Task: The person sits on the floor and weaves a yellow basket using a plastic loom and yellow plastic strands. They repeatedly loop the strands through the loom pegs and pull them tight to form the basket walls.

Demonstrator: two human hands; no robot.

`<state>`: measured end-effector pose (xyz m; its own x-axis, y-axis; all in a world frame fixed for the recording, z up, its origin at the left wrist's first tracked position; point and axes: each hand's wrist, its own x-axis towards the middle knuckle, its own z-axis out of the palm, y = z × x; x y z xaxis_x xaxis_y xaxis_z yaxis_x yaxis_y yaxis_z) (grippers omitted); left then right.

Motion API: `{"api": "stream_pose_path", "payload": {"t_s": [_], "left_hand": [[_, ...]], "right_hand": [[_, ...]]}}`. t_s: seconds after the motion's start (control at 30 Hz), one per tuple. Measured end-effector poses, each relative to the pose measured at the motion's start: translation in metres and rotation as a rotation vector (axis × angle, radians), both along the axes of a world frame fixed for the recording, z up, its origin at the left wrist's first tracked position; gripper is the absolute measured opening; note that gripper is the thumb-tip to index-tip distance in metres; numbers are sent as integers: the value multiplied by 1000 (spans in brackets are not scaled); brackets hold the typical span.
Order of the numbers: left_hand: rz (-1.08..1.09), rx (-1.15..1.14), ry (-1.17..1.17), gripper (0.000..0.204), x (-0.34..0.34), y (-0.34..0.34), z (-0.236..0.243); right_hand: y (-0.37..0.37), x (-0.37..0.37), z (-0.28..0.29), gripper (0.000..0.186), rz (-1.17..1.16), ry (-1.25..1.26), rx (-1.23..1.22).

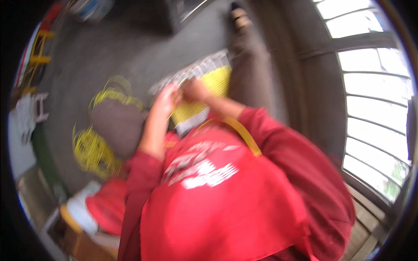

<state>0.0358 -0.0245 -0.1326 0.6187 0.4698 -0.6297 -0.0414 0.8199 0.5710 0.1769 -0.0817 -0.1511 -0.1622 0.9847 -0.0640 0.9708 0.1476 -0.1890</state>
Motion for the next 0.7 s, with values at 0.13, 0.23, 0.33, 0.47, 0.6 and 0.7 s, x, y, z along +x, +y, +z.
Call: {"api": "stream_pose_path", "payload": {"t_s": [0.13, 0.23, 0.33, 0.47, 0.6, 0.7], "left_hand": [[27, -13, -12, 19, -13, -6, 10], [38, -29, 147, 20, -5, -5, 17], [33, -31, 94, 20, -3, -4, 11], [72, -112, 86, 26, -9, -3, 5], [42, -81, 47, 26, -10, -3, 8], [-1, -78, 6, 21, -11, -3, 12]], "right_hand": [[2, -17, 3, 23, -245, 346, -133], [-8, -8, 33, 32, -583, 707, -110], [-8, -1, 45, 34, -659, 745, -161], [-10, -9, 53, 33, -623, 660, -130], [-9, -12, 60, 32, -609, 570, -152], [-5, -12, 49, 29, -640, 676, -78]]}}
